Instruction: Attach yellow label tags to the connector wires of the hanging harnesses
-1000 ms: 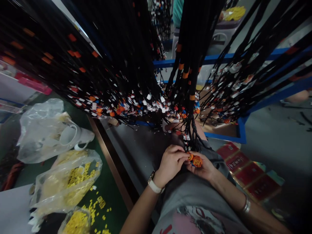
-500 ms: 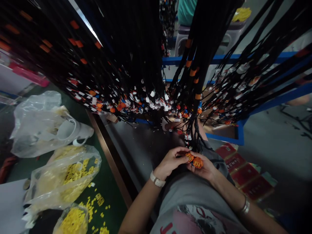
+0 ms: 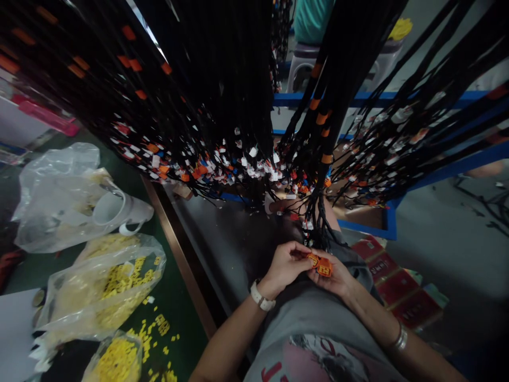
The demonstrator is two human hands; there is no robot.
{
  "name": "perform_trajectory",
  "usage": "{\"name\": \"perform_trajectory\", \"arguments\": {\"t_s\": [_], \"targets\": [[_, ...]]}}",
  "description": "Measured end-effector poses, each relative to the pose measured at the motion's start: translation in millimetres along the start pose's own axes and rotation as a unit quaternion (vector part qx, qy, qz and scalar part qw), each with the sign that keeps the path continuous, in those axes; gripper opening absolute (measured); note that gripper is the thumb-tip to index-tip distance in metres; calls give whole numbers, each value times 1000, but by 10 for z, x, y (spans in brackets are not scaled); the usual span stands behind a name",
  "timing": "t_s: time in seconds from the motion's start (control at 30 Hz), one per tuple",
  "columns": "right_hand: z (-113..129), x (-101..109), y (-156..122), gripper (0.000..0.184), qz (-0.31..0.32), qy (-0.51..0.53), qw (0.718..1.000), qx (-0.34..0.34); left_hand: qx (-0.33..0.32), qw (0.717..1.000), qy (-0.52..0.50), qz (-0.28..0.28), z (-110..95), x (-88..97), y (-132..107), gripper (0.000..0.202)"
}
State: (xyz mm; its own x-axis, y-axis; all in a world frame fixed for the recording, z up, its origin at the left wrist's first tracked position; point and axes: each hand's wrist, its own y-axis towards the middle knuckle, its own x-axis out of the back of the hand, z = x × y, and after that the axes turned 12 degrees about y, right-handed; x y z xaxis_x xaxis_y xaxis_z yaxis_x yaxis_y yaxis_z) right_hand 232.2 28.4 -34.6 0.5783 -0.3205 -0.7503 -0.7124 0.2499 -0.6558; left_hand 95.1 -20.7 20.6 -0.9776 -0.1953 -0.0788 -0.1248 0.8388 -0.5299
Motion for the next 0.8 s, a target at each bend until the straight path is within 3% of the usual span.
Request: {"name": "perform_trajectory", "arguments": {"t_s": [0.1, 0.23, 0.5, 0.7, 0.8], "targets": [[-2, -4, 6, 6, -23, 29, 999, 8, -15, 1000, 10, 4, 2, 12, -5, 26], [1, -29, -1, 4, -12, 33, 999, -4, -20, 998, -3, 52, -6, 71, -2, 28], [-7, -58, -3, 6, -9, 26, 1000, -13, 13, 999, -44, 17, 5, 54, 5, 30], [-4, -98, -14, 7, -41, 20, 999, 1, -11, 998, -13, 63, 6, 107, 14, 35], [-18, -103, -6, 6, -51, 9, 998, 21, -21, 998, 10, 52, 39, 110, 23, 35]]}}
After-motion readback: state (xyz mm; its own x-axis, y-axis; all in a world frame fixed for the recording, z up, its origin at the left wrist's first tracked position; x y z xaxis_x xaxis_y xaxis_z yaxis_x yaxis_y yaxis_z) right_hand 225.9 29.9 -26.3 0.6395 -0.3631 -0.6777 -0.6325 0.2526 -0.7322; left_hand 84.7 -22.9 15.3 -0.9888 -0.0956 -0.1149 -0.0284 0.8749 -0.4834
